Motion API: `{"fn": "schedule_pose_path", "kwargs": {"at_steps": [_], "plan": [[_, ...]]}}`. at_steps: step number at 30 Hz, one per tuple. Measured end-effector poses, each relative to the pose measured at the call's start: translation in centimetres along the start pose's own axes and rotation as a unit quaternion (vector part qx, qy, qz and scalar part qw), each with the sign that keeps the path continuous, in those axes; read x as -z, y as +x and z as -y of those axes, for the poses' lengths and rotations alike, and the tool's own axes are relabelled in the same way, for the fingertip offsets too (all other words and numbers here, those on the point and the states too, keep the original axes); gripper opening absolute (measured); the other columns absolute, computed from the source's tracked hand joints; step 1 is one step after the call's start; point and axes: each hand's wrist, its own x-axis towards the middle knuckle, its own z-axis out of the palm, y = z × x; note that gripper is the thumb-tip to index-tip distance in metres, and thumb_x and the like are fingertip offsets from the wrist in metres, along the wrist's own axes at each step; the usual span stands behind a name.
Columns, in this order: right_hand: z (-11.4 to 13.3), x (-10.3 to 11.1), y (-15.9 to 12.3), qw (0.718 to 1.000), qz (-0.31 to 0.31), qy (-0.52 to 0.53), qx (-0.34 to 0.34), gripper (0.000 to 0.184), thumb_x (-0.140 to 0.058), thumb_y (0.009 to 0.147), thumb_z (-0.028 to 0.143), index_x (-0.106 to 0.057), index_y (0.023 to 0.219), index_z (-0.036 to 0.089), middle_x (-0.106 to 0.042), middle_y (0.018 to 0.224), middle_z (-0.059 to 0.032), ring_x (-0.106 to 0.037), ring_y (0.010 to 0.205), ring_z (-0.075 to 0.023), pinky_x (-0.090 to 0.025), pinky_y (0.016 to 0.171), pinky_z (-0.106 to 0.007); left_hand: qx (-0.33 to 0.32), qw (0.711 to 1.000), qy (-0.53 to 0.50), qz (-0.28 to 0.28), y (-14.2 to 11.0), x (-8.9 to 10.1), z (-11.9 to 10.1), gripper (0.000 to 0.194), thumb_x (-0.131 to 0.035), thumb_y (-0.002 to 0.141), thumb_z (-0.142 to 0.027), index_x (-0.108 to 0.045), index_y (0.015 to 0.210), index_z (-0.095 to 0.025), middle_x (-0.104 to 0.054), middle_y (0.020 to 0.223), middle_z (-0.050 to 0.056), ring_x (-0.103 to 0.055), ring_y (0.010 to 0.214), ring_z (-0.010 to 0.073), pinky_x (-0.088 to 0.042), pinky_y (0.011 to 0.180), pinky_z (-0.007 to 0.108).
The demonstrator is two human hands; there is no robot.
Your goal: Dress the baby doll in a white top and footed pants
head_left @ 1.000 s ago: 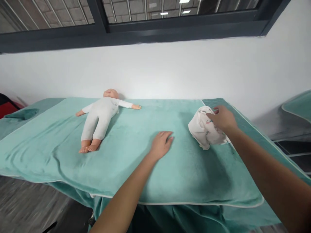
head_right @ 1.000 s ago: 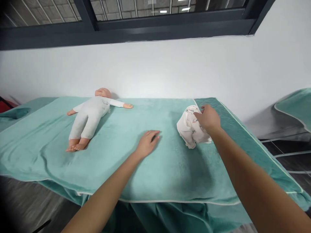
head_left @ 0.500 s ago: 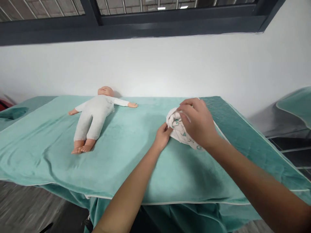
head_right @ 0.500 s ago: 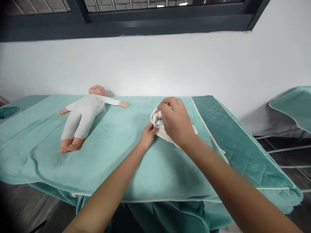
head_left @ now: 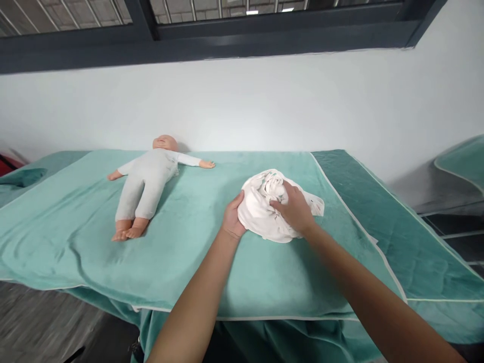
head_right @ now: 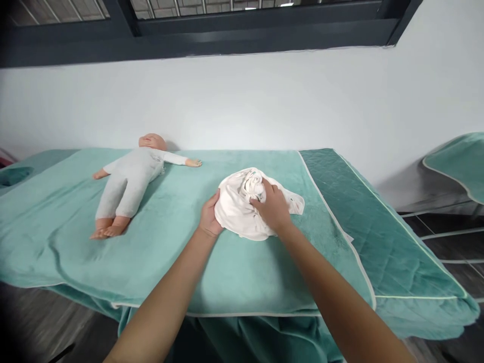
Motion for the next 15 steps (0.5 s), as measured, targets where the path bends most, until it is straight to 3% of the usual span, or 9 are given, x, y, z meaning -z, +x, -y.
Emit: {"fn": "schedule_pose_path", "kwargs": {"at_steps": [4,6,8,12,15], "plan": [[-0.5,0.1,-0.3,1.0,0.014,-0.022,0.014,0.04,-0.06,0.084,0.035,-0.063,0.122,0.022,-0.063,0.122,-0.013,-0.057,0.12,-0.0356,-0.046,0.103,-0.055,-0.033,0.998,-0.035,-0.029,-0.1,0.7,-1.3,0.047,-0.057,0.092,-0.05,-0.07,0.12,-0.015,-0.072,0.126,0.013,-0.055,0.137,0.0341,-0.044,0.117,0.051],[-0.5,0.6,-0.5,0.999,0.01,0.031,0.027,0.027,-0.06,0.082,0.031,-0.067,0.105,0.022,-0.066,0.114,-0.0109,-0.06,0.114,-0.0333,-0.046,0.103,-0.053,-0.06,0.996,-0.051,-0.046,0.2,0.9,-1.6,0.042,-0.059,0.092,-0.047,-0.071,0.118,-0.016,-0.072,0.127,0.011,-0.054,0.137,0.0324,-0.044,0.117,0.049],[-0.2,1.7,-0.8,0.992,-0.005,0.127,0.02,0.025,-0.063,0.079,0.032,-0.068,0.102,0.024,-0.067,0.114,-0.0085,-0.062,0.114,-0.0314,-0.047,0.104,-0.051,-0.079,0.993,-0.061,-0.059,0.7,1.0,-1.8,0.042,-0.059,0.092,-0.048,-0.07,0.118,-0.017,-0.071,0.13,0.01,-0.055,0.136,0.0316,-0.046,0.116,0.048],[2.2,6.1,-1.3,0.929,-0.047,0.357,-0.09,0.045,-0.066,0.076,0.041,-0.064,0.117,0.026,-0.07,0.119,-0.0075,-0.068,0.108,-0.0326,-0.055,0.093,-0.05,-0.095,0.989,-0.074,-0.082,1.5,1.6,-1.8,0.046,-0.048,0.098,-0.053,-0.069,0.119,-0.018,-0.07,0.132,0.008,-0.057,0.134,0.0283,-0.048,0.114,0.045],[4.1,10.7,-1.4,0.89,-0.107,0.422,-0.137,0.047,-0.055,0.075,0.04,-0.066,0.119,0.025,-0.071,0.119,-0.0111,-0.07,0.104,-0.0363,-0.058,0.083,-0.053,-0.102,0.988,-0.071,-0.096,1.6,2.0,-1.9,0.047,-0.04,0.102,-0.052,-0.068,0.119,-0.018,-0.07,0.132,0.007,-0.058,0.132,0.0258,-0.048,0.114,0.042]]}}
